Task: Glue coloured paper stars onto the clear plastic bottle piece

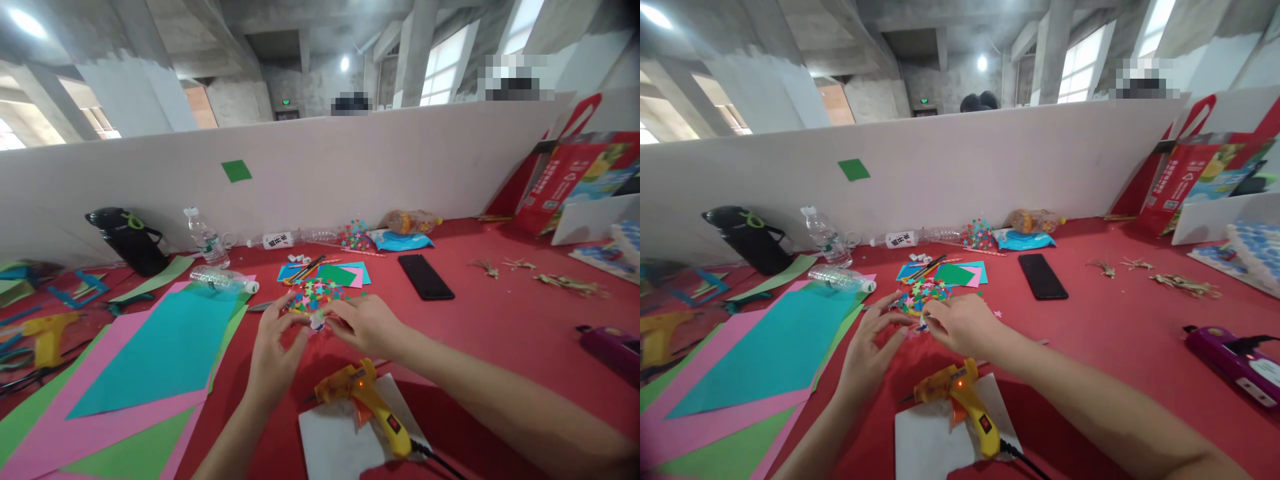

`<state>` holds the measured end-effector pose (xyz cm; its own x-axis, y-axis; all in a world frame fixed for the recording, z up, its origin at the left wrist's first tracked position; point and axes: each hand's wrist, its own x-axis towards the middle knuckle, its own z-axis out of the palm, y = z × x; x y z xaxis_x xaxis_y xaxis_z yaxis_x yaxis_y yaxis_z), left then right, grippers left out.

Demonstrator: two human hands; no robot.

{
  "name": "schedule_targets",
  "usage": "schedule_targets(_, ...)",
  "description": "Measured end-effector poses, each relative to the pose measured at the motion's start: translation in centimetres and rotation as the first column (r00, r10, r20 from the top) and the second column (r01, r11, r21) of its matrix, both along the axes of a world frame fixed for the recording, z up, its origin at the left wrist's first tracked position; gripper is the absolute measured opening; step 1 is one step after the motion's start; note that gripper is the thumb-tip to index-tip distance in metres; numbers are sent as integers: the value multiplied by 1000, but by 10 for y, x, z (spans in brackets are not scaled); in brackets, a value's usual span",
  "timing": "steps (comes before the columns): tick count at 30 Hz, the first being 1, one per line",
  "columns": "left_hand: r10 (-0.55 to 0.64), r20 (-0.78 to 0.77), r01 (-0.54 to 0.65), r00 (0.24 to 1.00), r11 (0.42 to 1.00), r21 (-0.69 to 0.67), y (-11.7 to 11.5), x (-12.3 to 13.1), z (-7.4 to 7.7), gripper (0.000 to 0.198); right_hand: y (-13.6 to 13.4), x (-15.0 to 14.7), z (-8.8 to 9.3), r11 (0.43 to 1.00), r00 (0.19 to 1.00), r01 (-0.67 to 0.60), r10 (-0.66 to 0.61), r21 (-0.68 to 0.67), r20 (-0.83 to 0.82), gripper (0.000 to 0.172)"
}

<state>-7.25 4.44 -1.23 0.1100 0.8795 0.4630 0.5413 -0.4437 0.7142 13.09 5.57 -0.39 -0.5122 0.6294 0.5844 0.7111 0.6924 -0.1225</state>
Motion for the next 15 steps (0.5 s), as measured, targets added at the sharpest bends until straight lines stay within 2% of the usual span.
schedule_targets(5, -2, 41, 1, 999, 1000, 16, -1, 1, 4, 15, 0, 2, 6, 998, 998, -67, 67, -6, -9, 18)
schedule_targets(9, 50, 247, -46, 968, 999, -20, 4, -2, 5, 11, 0, 3, 10, 989, 990, -140, 140, -41, -18, 17)
schedule_targets(11, 102, 368, -78, 924, 994, -79, 12, -8, -2, 13, 1, 4, 11, 987, 988, -149, 146, -67, -47, 20)
schedule_targets(15, 187, 456, -99, 870, 972, -211, 38, -24, -27, 35, 7, 6, 12, 981, 978, -119, 88, -153, -191, 24)
